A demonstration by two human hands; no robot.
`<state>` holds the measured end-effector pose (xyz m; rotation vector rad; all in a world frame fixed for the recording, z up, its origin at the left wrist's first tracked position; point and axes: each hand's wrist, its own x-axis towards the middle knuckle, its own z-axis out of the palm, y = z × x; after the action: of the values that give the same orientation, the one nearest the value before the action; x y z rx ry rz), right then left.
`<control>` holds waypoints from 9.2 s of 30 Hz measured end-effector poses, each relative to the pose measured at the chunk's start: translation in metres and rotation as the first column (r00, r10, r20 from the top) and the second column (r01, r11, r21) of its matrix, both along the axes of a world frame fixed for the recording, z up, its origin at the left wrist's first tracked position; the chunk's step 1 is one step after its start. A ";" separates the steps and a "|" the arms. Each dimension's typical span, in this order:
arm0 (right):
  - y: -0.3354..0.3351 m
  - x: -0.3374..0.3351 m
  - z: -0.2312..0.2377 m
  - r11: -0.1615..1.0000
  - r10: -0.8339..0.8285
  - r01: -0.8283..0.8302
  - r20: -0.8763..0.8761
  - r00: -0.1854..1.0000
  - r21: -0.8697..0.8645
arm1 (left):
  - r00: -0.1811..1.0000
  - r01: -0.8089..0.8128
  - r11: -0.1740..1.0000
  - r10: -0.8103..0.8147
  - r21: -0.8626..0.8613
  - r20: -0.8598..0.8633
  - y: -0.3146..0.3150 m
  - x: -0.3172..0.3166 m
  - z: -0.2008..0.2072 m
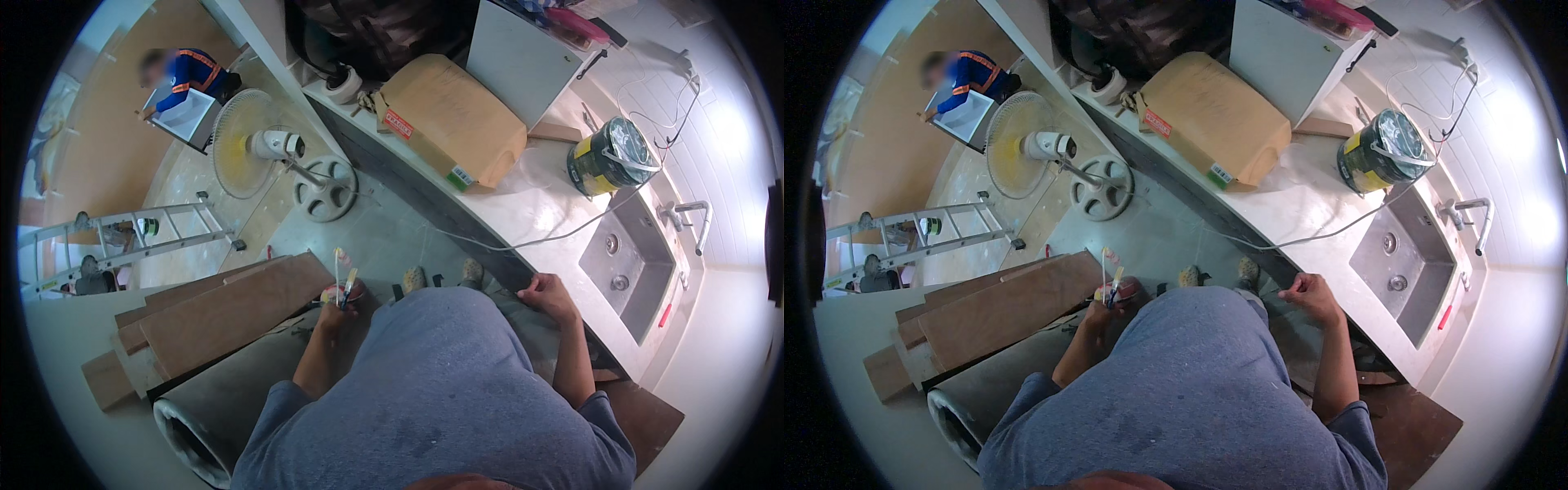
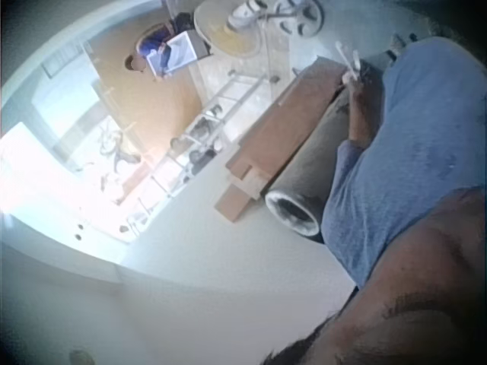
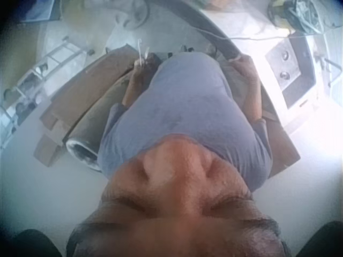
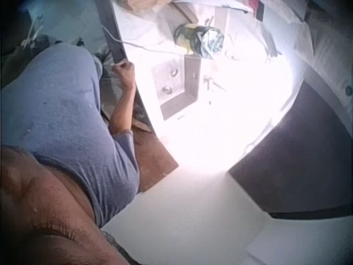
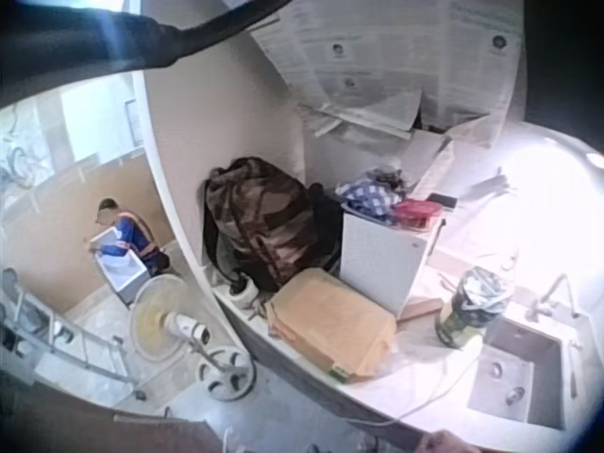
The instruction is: The person picks up a paint roller and washes it under a running tap in a sink. They rinse the roller and their hands, then place the roller on a table.
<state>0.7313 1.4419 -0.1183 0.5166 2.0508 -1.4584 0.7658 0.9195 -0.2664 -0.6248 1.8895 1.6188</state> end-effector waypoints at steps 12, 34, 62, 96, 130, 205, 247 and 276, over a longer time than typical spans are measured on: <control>-0.035 -0.055 0.203 0.665 -0.183 -0.483 -0.751 0.634 -0.570 | 0.994 0.078 0.975 -0.059 -0.208 0.096 -0.029 0.026 -0.020; -0.030 -0.176 0.324 -0.203 -0.175 -0.977 -0.980 0.097 -0.061 | 0.888 0.148 0.798 0.153 -0.585 0.433 -0.001 0.072 -0.015; -0.359 -0.248 0.318 -0.192 0.180 -0.981 -0.984 -0.017 -0.018 | 0.890 -0.197 0.908 0.324 -0.369 0.321 -0.198 -0.031 -0.089; -0.723 -0.458 0.193 0.290 0.746 -0.922 -0.543 0.385 -0.256 | 0.336 -0.877 0.292 0.941 0.382 0.050 -0.459 -0.174 0.014; -1.351 -0.545 -0.020 0.583 0.557 -0.726 -0.471 0.684 -0.365 | 0.511 -0.839 0.536 0.834 0.089 -0.206 -0.884 -0.369 0.093; -2.071 -0.776 -0.042 -0.058 0.992 -0.762 -0.123 0.028 -0.645 | 0.020 -0.995 0.071 0.819 0.066 -0.574 -1.526 -0.647 0.112; -2.407 -0.446 -0.002 -0.981 0.194 -0.188 -0.243 -0.950 -0.049 | -0.663 -0.707 -0.707 0.649 0.025 -0.372 -1.751 -0.404 0.140; -2.444 -0.396 -0.116 -0.977 0.153 -0.177 0.193 -0.969 -0.117 | -0.929 -0.352 -0.910 0.367 0.218 0.034 -1.723 -0.376 -0.024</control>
<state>0.3353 -1.0024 -0.2341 -1.5779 0.6638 0.7371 0.3903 -0.8031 -0.2906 1.5251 0.2103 -1.0174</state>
